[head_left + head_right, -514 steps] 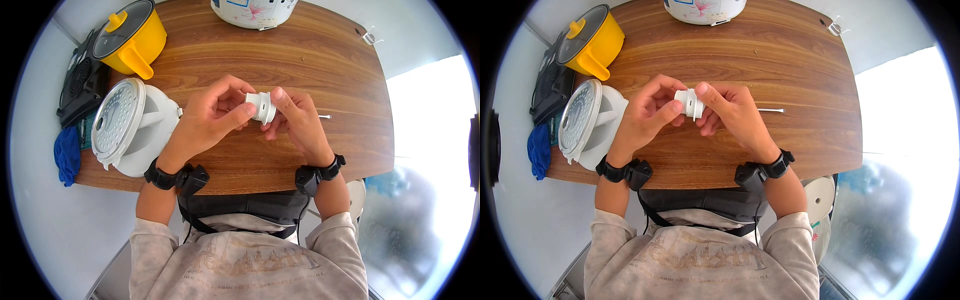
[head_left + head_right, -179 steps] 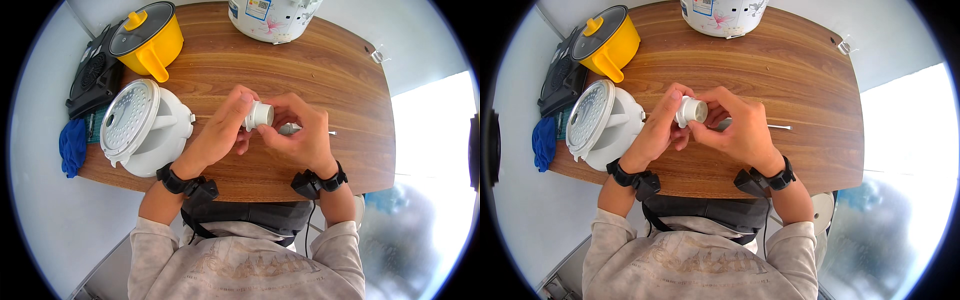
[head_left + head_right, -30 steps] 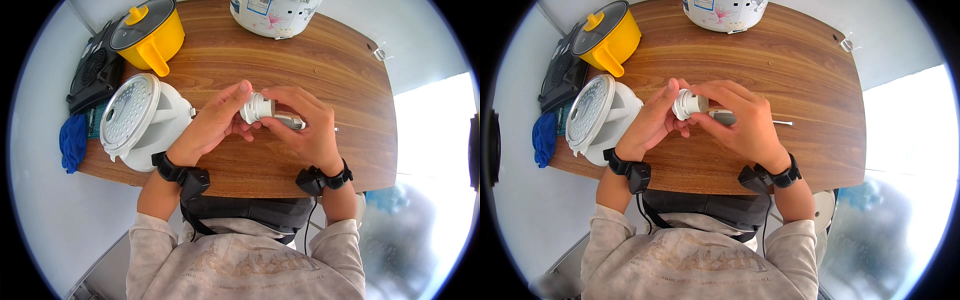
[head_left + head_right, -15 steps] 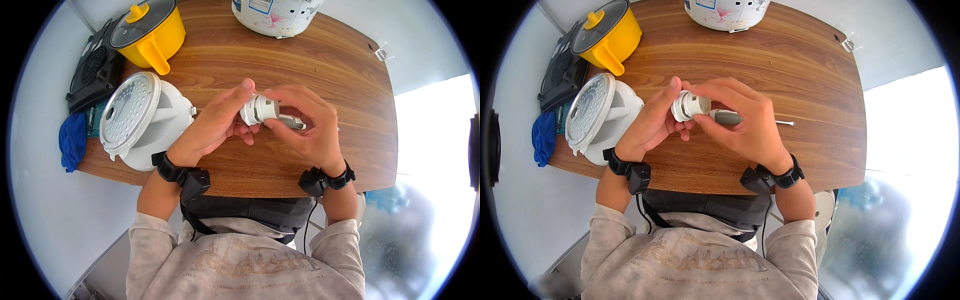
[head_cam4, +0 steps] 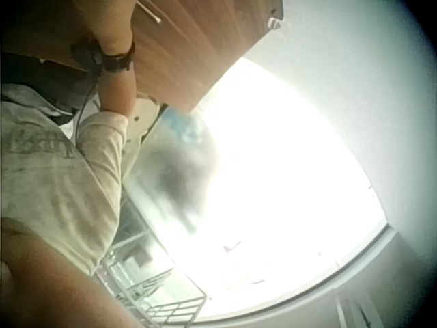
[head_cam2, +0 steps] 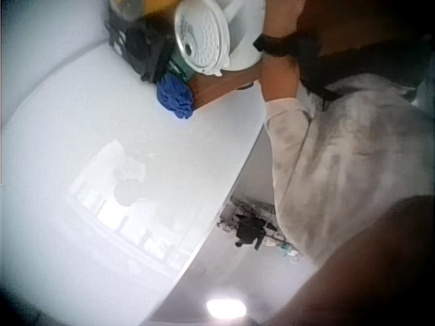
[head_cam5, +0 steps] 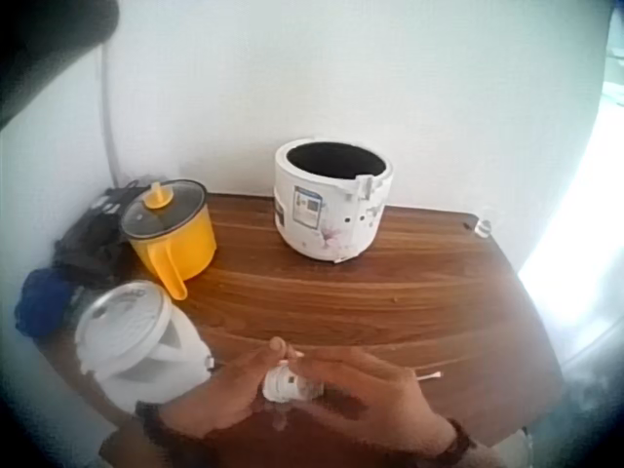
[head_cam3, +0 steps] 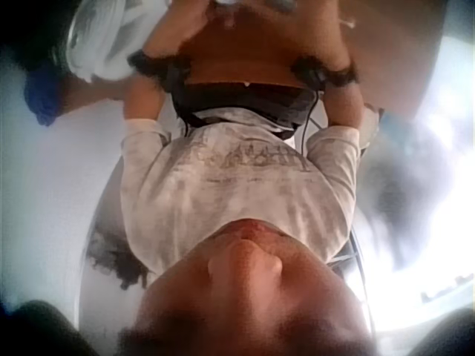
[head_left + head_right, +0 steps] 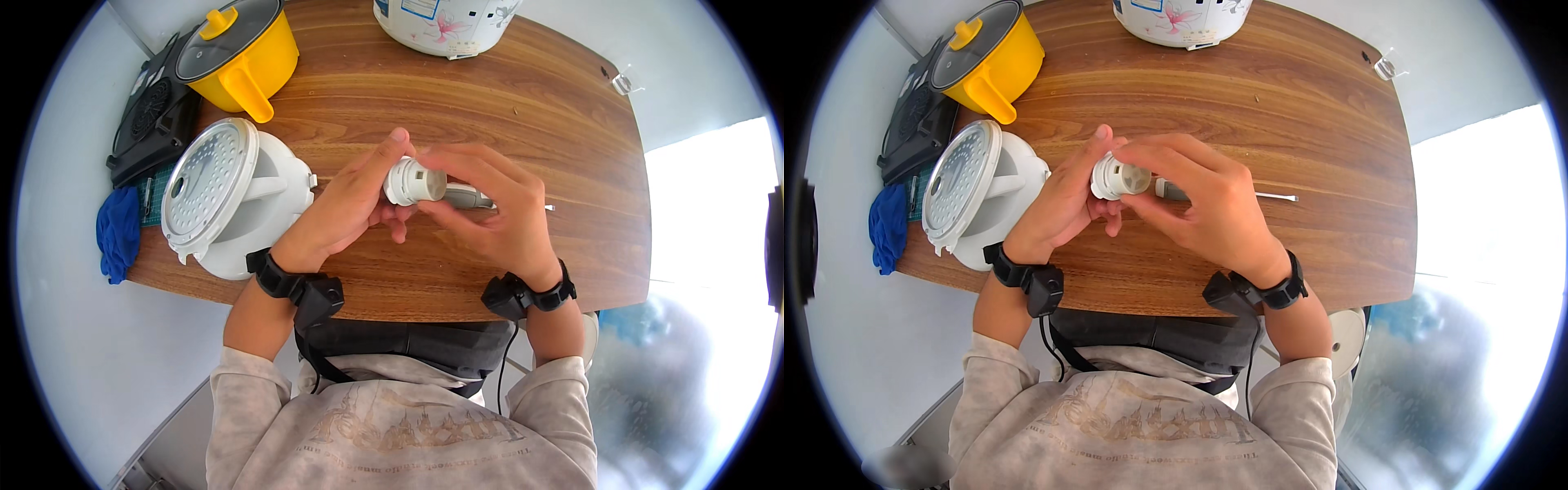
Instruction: The person uses a screwdriver to remove a screw from a white plastic lid, then disassembles a small white cylindrical component into two pieces. The person reassembles the cylindrical component and places it back into the lid.
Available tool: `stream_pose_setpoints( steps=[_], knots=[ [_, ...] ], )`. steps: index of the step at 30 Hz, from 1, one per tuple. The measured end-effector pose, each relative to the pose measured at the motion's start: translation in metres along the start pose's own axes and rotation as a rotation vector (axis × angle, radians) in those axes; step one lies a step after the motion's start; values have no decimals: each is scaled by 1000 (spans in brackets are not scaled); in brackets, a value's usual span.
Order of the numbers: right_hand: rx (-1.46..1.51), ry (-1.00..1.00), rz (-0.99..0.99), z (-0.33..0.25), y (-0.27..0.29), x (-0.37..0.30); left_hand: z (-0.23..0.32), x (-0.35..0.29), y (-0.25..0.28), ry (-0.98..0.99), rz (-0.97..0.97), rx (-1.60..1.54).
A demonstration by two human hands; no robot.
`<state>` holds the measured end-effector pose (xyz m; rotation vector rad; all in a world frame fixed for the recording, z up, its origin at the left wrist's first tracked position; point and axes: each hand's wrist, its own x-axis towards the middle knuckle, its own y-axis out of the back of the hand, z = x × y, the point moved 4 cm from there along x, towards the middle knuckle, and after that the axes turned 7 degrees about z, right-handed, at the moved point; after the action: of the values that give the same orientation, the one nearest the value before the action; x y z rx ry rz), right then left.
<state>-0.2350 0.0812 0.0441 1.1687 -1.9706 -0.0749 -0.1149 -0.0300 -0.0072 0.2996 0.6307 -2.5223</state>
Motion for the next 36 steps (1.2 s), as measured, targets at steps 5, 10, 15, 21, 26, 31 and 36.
stream_pose_setpoints(
  steps=[5,10,15,21,26,31,36],
  knots=[
    [-2,-16,-11,-1,-2,-4,-4,-1,-1,84,3,33],
    [-10,19,3,0,-2,-5,-4,-3,-3,88,23,58],
    [-39,31,11,1,-3,-6,-9,-1,2,92,32,53],
    [-97,18,-3,-1,-4,-6,-14,2,8,54,30,103],
    [-102,12,-16,-2,-2,-4,-15,3,10,16,52,148],
    [-109,55,27,-5,-2,-3,-7,0,2,-21,97,169],
    [-155,70,58,-8,-2,-6,-6,-1,5,-15,70,105]
  ],
)
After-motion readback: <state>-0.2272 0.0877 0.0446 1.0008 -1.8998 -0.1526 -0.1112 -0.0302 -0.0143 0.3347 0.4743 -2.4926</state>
